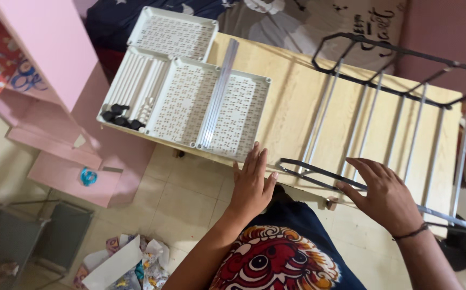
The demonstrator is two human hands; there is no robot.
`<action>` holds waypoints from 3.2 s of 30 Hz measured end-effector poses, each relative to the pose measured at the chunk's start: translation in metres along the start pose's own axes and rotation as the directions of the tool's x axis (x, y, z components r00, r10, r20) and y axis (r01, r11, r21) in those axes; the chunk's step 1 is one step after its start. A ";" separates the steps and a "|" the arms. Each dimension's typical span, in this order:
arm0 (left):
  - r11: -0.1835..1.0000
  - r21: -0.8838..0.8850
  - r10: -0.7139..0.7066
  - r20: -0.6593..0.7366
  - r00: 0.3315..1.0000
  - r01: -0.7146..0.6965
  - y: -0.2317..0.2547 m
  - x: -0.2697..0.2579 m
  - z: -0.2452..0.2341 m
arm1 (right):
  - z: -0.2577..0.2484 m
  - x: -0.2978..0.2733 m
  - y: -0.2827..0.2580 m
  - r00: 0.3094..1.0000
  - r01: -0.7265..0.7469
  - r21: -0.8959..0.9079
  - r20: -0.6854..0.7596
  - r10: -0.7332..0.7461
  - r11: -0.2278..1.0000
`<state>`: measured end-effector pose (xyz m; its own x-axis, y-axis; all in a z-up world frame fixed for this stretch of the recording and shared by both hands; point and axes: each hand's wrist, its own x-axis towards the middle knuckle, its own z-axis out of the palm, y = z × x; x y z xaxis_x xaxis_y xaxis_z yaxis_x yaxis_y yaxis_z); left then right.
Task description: The person assembles a metal shelving unit by inserting horizontal rods into a black frame. They repeatedly pick up rods from a white tray, insert them into the frame, and adjust the structure. The task continues with multiple insertions and adjustments throughout the clip.
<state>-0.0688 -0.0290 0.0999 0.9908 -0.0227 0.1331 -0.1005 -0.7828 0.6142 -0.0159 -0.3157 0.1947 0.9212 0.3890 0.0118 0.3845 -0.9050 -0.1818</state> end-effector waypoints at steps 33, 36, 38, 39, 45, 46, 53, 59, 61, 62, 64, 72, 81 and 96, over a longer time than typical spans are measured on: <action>0.951 -0.273 -0.200 -0.175 0.964 0.147 0.070 0.017 0.087 | 0.009 -0.115 0.157 0.967 -0.071 0.095 -0.239 0.092 0.993; 0.952 -0.286 -0.168 -0.198 0.966 0.107 0.066 0.014 0.088 | 0.011 -0.117 0.156 0.957 -0.063 0.100 -0.275 0.088 0.993; 0.949 -0.296 -0.169 -0.198 0.966 0.105 0.063 0.012 0.090 | 0.013 -0.117 0.157 0.954 -0.064 0.107 -0.285 0.092 0.992; 0.949 -0.301 -0.162 -0.203 0.966 0.096 0.062 0.010 0.091 | 0.014 -0.117 0.158 0.956 -0.070 0.108 -0.276 0.098 0.992; 0.929 -0.363 -0.175 -0.249 0.953 0.076 0.045 0.004 0.102 | 0.021 -0.116 0.162 0.952 -0.067 0.102 -0.292 0.094 0.993; 0.920 -0.382 -0.196 -0.252 0.948 0.089 0.040 0.004 0.104 | 0.022 -0.116 0.163 0.952 -0.071 0.099 -0.290 0.097 0.993; 0.849 -0.498 -0.286 -0.154 0.946 0.176 0.000 0.006 0.122 | 0.023 -0.116 0.159 0.947 -0.114 0.118 -0.287 0.144 0.986; 0.792 -0.442 -0.439 0.068 0.896 0.421 -0.031 -0.003 0.140 | 0.002 -0.121 0.159 0.949 -0.122 0.124 -0.276 0.152 0.985; 0.764 -0.444 -0.455 0.145 0.879 0.469 -0.035 -0.008 0.141 | -0.012 -0.123 0.159 0.948 -0.135 0.094 -0.277 0.157 0.986; 0.751 -0.443 -0.459 0.185 0.869 0.491 -0.034 -0.010 0.140 | -0.020 -0.124 0.159 0.947 -0.145 0.079 -0.278 0.161 0.986; 0.645 -0.643 -0.358 0.223 0.907 0.413 -0.024 -0.016 0.135 | -0.037 -0.123 0.162 0.946 -0.132 0.043 -0.293 0.139 0.990; 0.392 -0.906 -0.162 0.106 0.981 0.162 0.046 -0.023 0.078 | -0.116 -0.111 0.195 0.907 -0.101 -0.131 -0.420 0.037 0.986; 0.396 -0.915 -0.129 0.023 0.991 0.073 0.105 0.003 0.020 | -0.165 -0.071 0.204 0.841 0.076 0.063 -0.541 -0.030 0.995; 0.381 -0.924 -0.243 -0.116 0.963 -0.015 0.153 0.042 -0.043 | -0.168 -0.104 0.155 0.936 0.100 -0.148 -0.323 -0.144 0.984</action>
<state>-0.0466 -0.1227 0.2326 0.9682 0.2405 0.0688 -0.1363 0.2766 0.9513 -0.0424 -0.5253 0.3310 0.8260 0.4383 0.3544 0.4793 -0.8771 -0.0323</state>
